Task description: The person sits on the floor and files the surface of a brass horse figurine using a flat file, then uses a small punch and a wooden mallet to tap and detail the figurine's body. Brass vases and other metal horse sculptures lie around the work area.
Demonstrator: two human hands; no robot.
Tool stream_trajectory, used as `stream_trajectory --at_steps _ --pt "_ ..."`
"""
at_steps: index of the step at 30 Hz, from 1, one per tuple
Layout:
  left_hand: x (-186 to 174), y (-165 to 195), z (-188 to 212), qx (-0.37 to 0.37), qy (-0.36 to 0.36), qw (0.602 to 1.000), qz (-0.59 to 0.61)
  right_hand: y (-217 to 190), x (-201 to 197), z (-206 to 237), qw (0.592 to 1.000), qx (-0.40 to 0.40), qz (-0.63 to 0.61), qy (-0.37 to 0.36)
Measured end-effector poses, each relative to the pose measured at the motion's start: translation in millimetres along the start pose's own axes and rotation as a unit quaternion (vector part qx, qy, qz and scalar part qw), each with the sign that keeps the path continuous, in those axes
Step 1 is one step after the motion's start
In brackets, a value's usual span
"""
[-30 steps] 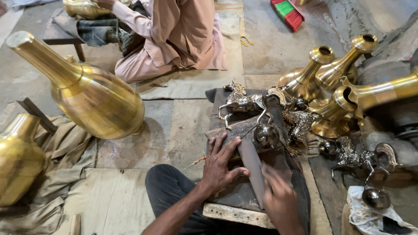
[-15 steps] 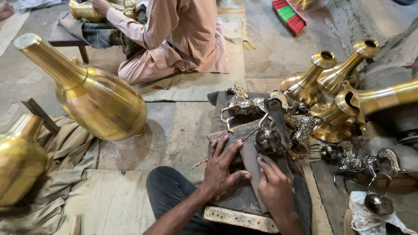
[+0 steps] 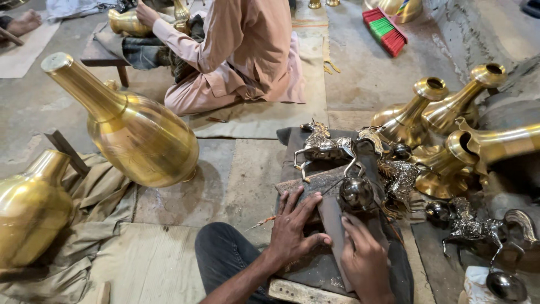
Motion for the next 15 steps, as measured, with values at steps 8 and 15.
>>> stream_trajectory --at_steps 8,15 --pt "1.2 -1.7 1.4 0.0 -0.005 1.0 0.001 40.6 -5.5 58.7 0.998 0.032 0.046 -0.003" --pt "1.3 -1.4 1.6 0.0 -0.003 1.0 -0.003 9.0 -1.2 10.1 0.999 -0.006 0.013 0.029"
Point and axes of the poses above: each hand's wrist, its own z-axis away from the middle knuckle, its own x-axis out of the palm, y = z × x, the point moved 5 cm from there along -z, towards the middle knuckle, and after that the axes turned 8 degrees about z, right-handed, at the moved point
